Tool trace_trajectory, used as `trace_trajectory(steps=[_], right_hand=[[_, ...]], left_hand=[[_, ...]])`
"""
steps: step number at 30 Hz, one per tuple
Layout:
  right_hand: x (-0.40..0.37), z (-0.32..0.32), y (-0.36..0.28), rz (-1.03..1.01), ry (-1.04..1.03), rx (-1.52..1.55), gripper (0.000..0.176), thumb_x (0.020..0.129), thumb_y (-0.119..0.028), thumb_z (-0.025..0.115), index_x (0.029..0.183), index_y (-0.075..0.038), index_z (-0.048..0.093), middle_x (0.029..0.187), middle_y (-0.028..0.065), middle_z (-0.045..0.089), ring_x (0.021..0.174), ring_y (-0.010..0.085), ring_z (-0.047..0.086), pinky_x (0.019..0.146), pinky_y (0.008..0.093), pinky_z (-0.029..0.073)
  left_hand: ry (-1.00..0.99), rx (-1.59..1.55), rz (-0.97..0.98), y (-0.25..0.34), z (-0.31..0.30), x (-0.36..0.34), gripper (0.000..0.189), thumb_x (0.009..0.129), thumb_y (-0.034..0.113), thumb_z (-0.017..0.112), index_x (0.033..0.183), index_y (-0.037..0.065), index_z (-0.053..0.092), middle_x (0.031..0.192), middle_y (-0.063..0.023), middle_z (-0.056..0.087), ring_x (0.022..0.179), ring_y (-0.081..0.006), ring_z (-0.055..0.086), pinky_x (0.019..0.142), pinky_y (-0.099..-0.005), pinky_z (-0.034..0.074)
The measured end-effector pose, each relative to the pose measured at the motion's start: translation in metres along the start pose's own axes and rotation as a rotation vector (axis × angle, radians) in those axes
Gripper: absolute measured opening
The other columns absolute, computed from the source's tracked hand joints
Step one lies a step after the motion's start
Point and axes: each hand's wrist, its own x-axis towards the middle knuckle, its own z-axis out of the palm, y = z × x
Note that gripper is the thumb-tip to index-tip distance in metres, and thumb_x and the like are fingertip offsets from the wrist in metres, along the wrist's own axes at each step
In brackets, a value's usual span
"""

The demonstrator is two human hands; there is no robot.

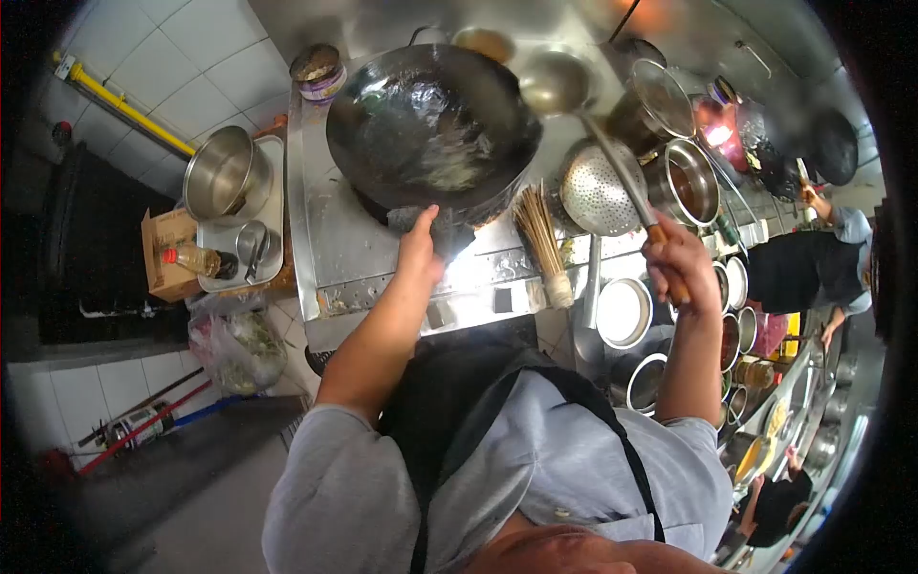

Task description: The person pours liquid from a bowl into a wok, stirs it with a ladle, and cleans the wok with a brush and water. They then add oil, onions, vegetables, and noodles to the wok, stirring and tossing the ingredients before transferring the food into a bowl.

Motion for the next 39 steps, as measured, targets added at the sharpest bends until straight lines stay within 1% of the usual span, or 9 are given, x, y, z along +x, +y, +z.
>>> trace_trajectory(steps=[7,9,11,14,19,25,31,36,39], right_hand=[[0.089,0.033,0.047,-0.171,0.350,-0.518,0.076,0.079,0.000,0.059,0.152,-0.008,0.039,0.080,0.0114,0.065,0.065,0.0221,0.066,0.056,0.0362,0.052],[0.171,0.030,0.034,-0.634,0.593,-0.815,0.066,0.082,-0.004,0.059,0.146,-0.008,0.045,0.088,0.0200,0.070,0.081,0.0331,0.071,0.071,0.0433,0.055],[0.228,0.029,-0.024,-0.489,0.599,-0.783,0.052,0.083,-0.018,0.059,0.132,-0.003,0.053,0.094,0.0289,0.068,0.093,0.0465,0.067,0.081,0.0501,0.052],[0.252,0.016,-0.054,-0.513,0.518,-0.805,0.043,0.082,-0.020,0.061,0.120,-0.001,0.055,0.094,0.0285,0.068,0.093,0.0447,0.068,0.081,0.0488,0.053],[0.132,0.039,0.024,-0.422,0.465,-0.813,0.078,0.081,-0.008,0.056,0.156,-0.011,0.033,0.122,0.0284,0.065,0.113,0.0419,0.064,0.096,0.0452,0.050],[0.107,0.078,-0.020,-0.098,0.357,-0.461,0.076,0.082,-0.011,0.055,0.155,-0.014,0.035,0.118,0.0289,0.066,0.103,0.0414,0.067,0.089,0.0463,0.051],[0.265,0.057,0.039,-0.358,0.502,-0.725,0.066,0.081,-0.014,0.056,0.145,-0.004,0.047,0.112,0.0287,0.068,0.106,0.0436,0.065,0.094,0.0480,0.050],[0.362,0.012,0.040,-0.112,0.205,-1.159,0.030,0.077,-0.014,0.063,0.100,0.004,0.068,0.087,0.0284,0.069,0.083,0.0416,0.070,0.078,0.0459,0.055],[0.408,-0.018,0.049,0.145,0.038,0.150,0.014,0.088,-0.016,0.061,0.079,-0.005,0.064,0.067,0.0092,0.064,0.057,0.0208,0.057,0.052,0.0322,0.046]], left_hand=[[-0.071,0.282,-0.094,0.022,-0.008,-0.027,0.045,0.088,0.024,0.077,0.119,-0.006,0.063,0.109,-0.0154,0.070,0.091,-0.0252,0.070,0.080,-0.0380,0.058],[-0.103,0.355,-0.079,0.022,-0.024,-0.039,0.044,0.088,0.023,0.076,0.119,-0.006,0.063,0.109,-0.0145,0.070,0.090,-0.0250,0.070,0.080,-0.0377,0.058],[-0.119,0.430,-0.066,0.020,-0.039,-0.054,0.043,0.089,0.023,0.075,0.119,-0.005,0.063,0.108,-0.0137,0.070,0.090,-0.0249,0.070,0.080,-0.0375,0.057],[-0.034,0.436,-0.014,0.019,-0.060,-0.090,0.041,0.089,0.022,0.074,0.118,-0.004,0.063,0.103,-0.0119,0.070,0.087,-0.0246,0.070,0.078,-0.0376,0.057],[0.128,0.383,0.102,0.017,-0.136,-0.120,0.036,0.088,0.016,0.073,0.116,-0.002,0.063,0.102,-0.0111,0.070,0.090,-0.0254,0.070,0.079,-0.0376,0.057],[0.212,0.497,-0.018,0.033,-0.158,-0.121,0.042,0.086,0.015,0.075,0.121,-0.003,0.060,0.108,-0.0117,0.069,0.092,-0.0246,0.069,0.082,-0.0368,0.056],[0.301,0.592,0.219,0.032,-0.125,-0.134,0.039,0.083,0.010,0.074,0.118,-0.002,0.062,0.107,-0.0106,0.068,0.092,-0.0230,0.067,0.082,-0.0362,0.055],[0.424,0.626,0.177,0.015,-0.131,-0.166,0.045,0.075,0.001,0.066,0.120,-0.002,0.061,0.105,-0.0111,0.069,0.093,-0.0241,0.067,0.083,-0.0359,0.054],[0.372,0.623,0.162,0.010,-0.113,-0.176,0.047,0.074,-0.001,0.065,0.121,-0.003,0.061,0.107,-0.0122,0.069,0.095,-0.0256,0.068,0.082,-0.0352,0.056]])
